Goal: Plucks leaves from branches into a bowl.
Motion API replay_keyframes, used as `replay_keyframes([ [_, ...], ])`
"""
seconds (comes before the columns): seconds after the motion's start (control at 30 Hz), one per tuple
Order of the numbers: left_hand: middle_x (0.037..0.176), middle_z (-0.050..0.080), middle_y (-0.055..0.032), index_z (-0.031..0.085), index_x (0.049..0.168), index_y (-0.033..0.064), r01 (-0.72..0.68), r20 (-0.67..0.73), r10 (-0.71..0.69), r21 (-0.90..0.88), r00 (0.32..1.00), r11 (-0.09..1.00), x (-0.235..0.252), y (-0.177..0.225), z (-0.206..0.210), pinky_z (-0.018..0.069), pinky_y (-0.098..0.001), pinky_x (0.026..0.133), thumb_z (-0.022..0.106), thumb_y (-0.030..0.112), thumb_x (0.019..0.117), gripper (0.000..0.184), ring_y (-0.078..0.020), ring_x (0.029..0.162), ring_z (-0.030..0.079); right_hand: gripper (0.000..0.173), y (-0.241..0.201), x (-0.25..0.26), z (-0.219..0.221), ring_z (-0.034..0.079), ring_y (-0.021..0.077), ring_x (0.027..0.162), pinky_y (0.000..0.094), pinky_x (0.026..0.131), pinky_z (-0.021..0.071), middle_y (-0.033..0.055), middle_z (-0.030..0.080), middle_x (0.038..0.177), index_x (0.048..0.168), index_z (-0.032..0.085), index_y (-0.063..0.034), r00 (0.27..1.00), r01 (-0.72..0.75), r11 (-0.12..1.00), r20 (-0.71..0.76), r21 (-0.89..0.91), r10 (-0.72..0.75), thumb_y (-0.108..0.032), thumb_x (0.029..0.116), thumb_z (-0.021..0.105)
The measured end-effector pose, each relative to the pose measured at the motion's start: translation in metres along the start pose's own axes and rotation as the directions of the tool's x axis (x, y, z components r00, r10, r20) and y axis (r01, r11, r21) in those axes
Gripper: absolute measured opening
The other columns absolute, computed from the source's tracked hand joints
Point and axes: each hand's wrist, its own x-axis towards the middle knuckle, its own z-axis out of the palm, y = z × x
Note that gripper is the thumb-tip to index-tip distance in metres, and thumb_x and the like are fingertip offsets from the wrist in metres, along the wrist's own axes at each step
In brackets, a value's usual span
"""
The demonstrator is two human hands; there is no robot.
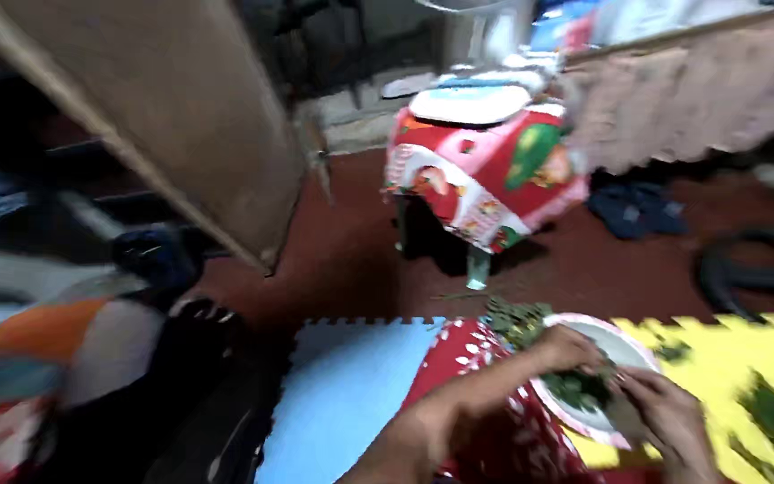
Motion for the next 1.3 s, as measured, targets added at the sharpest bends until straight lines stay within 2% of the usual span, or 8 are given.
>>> replay_keyframes([
  [0.2,0.096,0.069,-0.0134,0.067,0.112,-0.011,0.12,0.068,-0.129,0.122,0.989,0.985,0.005,0.011,0.001,0.0536,-0.0271,0.08,0.064,-0.001,0.0947,0.02,-0.0097,0.08,0.063,0.013,-0.014,0.001,0.0,0.065,0.0077,0.072,0.0257,0.073,0.058,0.0103,0.068,0.09,0.105,0.064,0.0138,0.991,-0.108,0.994,-0.076,-0.015,0.106,0.011,0.0923,0.059],
  [0.37,0.092,0.068,-0.0105,0.067,0.11,-0.0094,0.173,0.052,-0.189,0.221,0.981,0.96,0.016,0.002,-0.013,0.0542,-0.0272,0.079,0.061,0.001,0.0981,0.017,-0.0087,0.077,0.063,0.012,-0.006,0.01,-0.019,0.066,0.0079,0.071,0.0248,0.072,0.0588,0.0089,0.069,0.089,0.105,0.065,0.0118,0.98,-0.135,0.989,-0.141,0.063,0.142,0.01,0.0934,0.061],
  [0.43,0.107,0.07,-0.017,0.068,0.116,-0.0078,0.139,0.082,-0.194,0.443,0.978,0.886,0.019,0.005,-0.015,0.052,-0.0361,0.093,0.056,0.008,0.1033,0.023,-0.0185,0.096,0.066,0.011,-0.003,0.013,-0.02,0.066,0.0076,0.07,0.0246,0.071,0.0591,0.0076,0.069,0.088,0.104,0.065,0.0109,0.979,-0.133,0.986,-0.142,0.105,0.147,0.01,0.0934,0.061],
  [0.5,0.134,0.062,-0.0247,0.06,0.134,-0.0052,0.093,0.123,-0.199,0.579,0.972,0.81,0.018,0.015,-0.011,0.0407,-0.0482,0.112,0.05,0.011,0.1071,0.033,-0.0329,0.128,0.058,0.011,-0.002,0.014,-0.016,0.066,0.0077,0.07,0.0247,0.071,0.0591,0.0076,0.068,0.087,0.103,0.065,0.0109,0.98,-0.134,0.983,-0.131,0.126,0.15,0.011,0.0933,0.061],
  [0.57,0.149,0.051,-0.0239,0.048,0.148,-0.0023,0.014,0.173,-0.152,0.614,0.973,0.789,0.017,0.022,-0.003,0.0342,-0.0479,0.119,0.053,0.012,0.1063,0.045,-0.0348,0.14,0.049,0.011,-0.002,0.014,-0.014,0.066,0.0076,0.07,0.0246,0.071,0.0591,0.0076,0.068,0.087,0.103,0.065,0.011,0.983,-0.127,0.984,-0.116,0.128,0.142,0.011,0.0928,0.061],
  [0.73,0.134,0.063,-0.0262,0.06,0.136,-0.0054,-0.207,0.313,-0.047,0.727,0.949,0.655,0.016,0.022,0.018,0.0397,-0.0512,0.113,0.05,0.01,0.1064,0.035,-0.0389,0.129,0.058,0.012,-0.004,0.012,-0.011,0.065,0.0075,0.071,0.0245,0.072,0.0581,0.0086,0.068,0.088,0.105,0.064,0.0117,0.987,-0.136,0.988,-0.075,0.075,0.142,0.011,0.0928,0.06],
  [0.93,0.128,0.066,-0.0266,0.067,0.125,-0.0071,-0.27,0.334,-0.014,0.787,0.943,0.554,0.017,0.019,0.023,0.0418,-0.0516,0.111,0.046,0.011,0.1082,0.032,-0.0402,0.126,0.06,0.012,-0.005,0.012,-0.015,0.064,0.0067,0.067,0.0237,0.07,0.0579,0.0071,0.067,0.084,0.102,0.064,0.0105,0.982,-0.165,0.982,-0.082,0.091,0.172,0.013,0.0913,0.062],
  [1.3,0.126,0.064,-0.0283,0.063,0.126,-0.0087,-0.129,0.311,-0.174,0.75,0.934,0.648,0.028,0.041,0.025,0.0413,-0.0514,0.11,0.041,0.014,0.1104,0.035,-0.0387,0.123,0.06,0.017,-0.006,0.014,-0.016,0.067,0.0082,0.071,0.026,0.073,0.0592,0.0069,0.07,0.088,0.108,0.063,0.0099,0.991,-0.133,0.976,-0.01,0.173,0.136,0.01,0.0912,0.065],
])
